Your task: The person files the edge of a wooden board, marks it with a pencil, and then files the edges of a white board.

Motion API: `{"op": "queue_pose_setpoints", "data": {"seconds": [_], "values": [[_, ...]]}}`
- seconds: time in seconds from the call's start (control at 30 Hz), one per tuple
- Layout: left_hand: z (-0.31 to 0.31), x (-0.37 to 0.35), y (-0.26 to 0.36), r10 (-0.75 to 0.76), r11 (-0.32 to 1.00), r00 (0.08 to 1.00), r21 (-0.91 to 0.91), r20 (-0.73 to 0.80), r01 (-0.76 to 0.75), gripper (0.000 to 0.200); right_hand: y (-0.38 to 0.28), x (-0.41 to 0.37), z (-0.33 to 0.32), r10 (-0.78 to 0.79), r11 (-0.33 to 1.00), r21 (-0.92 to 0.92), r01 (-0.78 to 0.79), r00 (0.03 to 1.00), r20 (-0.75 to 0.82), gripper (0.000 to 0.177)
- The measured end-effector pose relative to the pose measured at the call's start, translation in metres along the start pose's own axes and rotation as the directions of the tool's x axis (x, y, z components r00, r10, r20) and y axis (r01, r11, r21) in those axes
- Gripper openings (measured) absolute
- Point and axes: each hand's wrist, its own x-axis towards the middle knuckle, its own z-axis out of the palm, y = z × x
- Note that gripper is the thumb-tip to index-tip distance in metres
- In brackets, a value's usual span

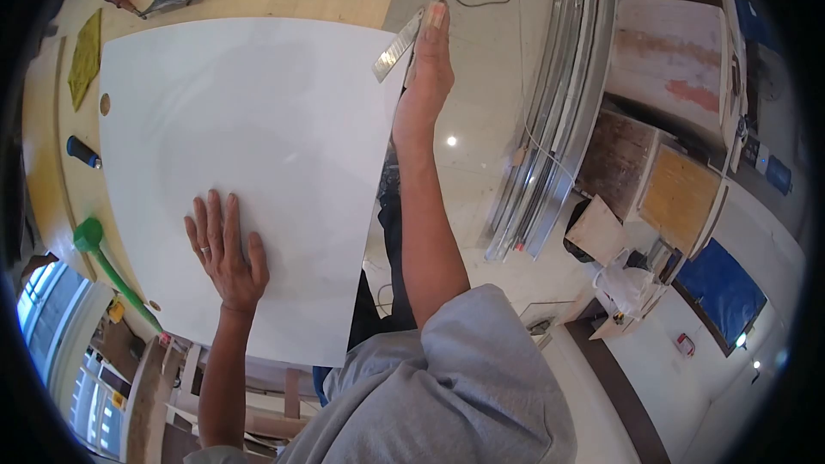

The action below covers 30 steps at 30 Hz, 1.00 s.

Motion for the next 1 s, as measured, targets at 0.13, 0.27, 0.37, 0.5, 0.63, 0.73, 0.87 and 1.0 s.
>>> {"op": "queue_pose_setpoints", "data": {"seconds": [0.13,0.27,0.37,0.5,0.63,0.73,0.87,1.0], "values": [[0.001,-0.001,-0.001,0.002,1.0,1.0,0.0,0.001,-0.002,0.059,0.008,0.001,-0.005,-0.044,0.996,0.083,0.04,0.998,0.048,0.073],[0.0,-0.001,0.0,0.01,1.0,1.0,-0.008,-0.008,-0.01,0.06,0.01,-0.006,-0.007,-0.024,0.995,0.099,0.02,0.999,0.044,0.073],[-0.001,0.0,0.001,0.012,1.0,1.0,-0.006,-0.009,-0.013,0.06,0.012,-0.01,-0.01,-0.031,0.995,0.095,0.027,0.998,0.048,0.074],[-0.001,0.0,0.001,0.0,1.0,1.0,-0.011,-0.009,0.0,0.06,0.012,-0.019,-0.01,-0.058,0.995,0.088,0.052,0.996,0.07,0.073],[-0.002,0.0,0.003,-0.003,1.0,1.0,-0.018,-0.017,0.003,0.06,0.011,-0.026,-0.01,-0.096,0.994,0.05,0.092,0.993,0.071,0.072],[-0.002,0.0,0.003,-0.016,0.999,1.0,-0.036,-0.016,0.016,0.059,0.013,-0.031,-0.012,-0.084,0.996,0.02,0.082,0.993,0.08,0.072],[0.0,-0.001,0.003,-0.026,0.999,0.999,-0.042,-0.032,0.024,0.059,0.007,-0.05,-0.011,-0.09,0.989,-0.115,0.096,0.994,0.058,0.072],[-0.001,-0.002,0.004,-0.035,0.999,0.999,-0.043,-0.033,0.034,0.059,0.013,-0.069,-0.015,-0.098,0.994,-0.038,0.101,0.993,0.065,0.07]]}}
